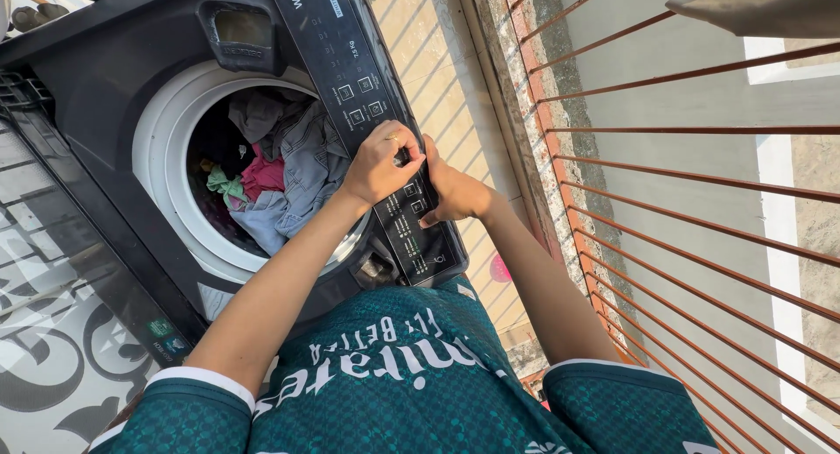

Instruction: The person loads various clothes into a top-loading washing machine, adds detergent, and starts the cycle. The person then removes a floral dress and a blue shirt from a clothesline and places them on a nearby surface.

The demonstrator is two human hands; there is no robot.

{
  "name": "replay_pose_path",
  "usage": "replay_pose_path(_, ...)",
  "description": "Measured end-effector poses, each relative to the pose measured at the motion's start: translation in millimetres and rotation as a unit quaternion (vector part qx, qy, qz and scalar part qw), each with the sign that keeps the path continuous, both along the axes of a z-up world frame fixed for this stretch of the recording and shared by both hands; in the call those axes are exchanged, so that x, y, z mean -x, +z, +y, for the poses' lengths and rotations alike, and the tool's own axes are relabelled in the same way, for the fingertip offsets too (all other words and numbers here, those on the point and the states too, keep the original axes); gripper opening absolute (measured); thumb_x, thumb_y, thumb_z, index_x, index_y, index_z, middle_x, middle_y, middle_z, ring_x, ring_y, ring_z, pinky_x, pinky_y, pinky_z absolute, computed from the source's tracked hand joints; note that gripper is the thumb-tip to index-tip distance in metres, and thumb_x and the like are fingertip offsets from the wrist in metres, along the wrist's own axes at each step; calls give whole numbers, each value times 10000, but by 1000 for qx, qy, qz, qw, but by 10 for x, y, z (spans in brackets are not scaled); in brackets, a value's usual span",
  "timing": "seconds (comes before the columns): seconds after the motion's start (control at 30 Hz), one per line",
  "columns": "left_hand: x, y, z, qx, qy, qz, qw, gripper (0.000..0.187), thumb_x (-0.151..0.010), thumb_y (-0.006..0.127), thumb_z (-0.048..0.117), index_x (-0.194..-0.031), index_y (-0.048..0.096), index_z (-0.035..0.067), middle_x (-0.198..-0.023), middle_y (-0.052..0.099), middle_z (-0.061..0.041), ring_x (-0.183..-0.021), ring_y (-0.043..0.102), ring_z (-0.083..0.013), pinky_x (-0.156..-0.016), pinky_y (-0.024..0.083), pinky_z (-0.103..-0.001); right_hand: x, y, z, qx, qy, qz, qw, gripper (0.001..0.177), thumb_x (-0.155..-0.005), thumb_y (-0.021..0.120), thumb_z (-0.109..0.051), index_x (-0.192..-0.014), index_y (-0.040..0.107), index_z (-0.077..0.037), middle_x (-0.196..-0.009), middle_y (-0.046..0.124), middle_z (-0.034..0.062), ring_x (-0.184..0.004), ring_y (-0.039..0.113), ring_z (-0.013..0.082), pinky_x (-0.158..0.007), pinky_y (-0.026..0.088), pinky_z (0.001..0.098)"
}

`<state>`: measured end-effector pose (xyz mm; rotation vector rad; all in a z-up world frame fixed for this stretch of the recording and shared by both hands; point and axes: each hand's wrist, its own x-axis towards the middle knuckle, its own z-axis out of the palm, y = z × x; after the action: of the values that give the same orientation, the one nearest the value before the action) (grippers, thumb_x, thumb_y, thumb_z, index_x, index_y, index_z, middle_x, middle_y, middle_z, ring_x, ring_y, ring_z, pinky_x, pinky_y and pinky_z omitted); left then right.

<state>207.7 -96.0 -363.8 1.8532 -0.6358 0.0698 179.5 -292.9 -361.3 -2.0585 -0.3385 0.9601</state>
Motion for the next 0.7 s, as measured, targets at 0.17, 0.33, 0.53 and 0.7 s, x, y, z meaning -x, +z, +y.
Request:
replay_pose_path(0.17, -1, 1, -26, -18, 5, -3, 1000, 246, -786, 806, -42, -834, 579, 40, -914, 623, -80, -901, 631, -290, -793, 528, -382, 62, -46, -53, -1, 16, -31, 999, 1522, -560, 1008, -184, -1532, -132, 86, -1454, 401, 392, -1372, 488, 427, -1122, 411, 373)
replay_pose_path(0.33, 17, 18, -27, -46, 18, 1, 999, 242, -786, 818, -3, -832, 585, 44, -912, 621, -81, -918, 628, -295, -799, 527, -388, 18, -98, -64, -26, 41, -36, 998, 1559, -546, 1015, -178, -1495, -188, 108, -1479, 334, 401, -1398, 445, 417, -1137, 379, 367)
replay_pose_path(0.53, 47, 24, -37, -63, 32, 30, 997, 238, -790, 831, 37, -867, 606, 47, -932, 624, -81, -932, 633, -286, -794, 533, -388, 15, -5, -59, -15, 31, -6, 999, 1540, -560, 975, -204, -1526, -189, 83, -1456, 398, 380, -1374, 491, 396, -1118, 414, 356)
replay_pose_path(0.7, 86, 31, -28, -49, 56, -8, 997, 241, -802, 832, 39, -962, 652, 54, -1020, 668, -60, -1007, 658, -268, -863, 552, -381, -107, -74, -130, -51, -13, -4, 999, 1183, -719, 887, -334, -1571, 166, 58, -1405, 562, 299, -1350, 573, 347, -1127, 449, 379)
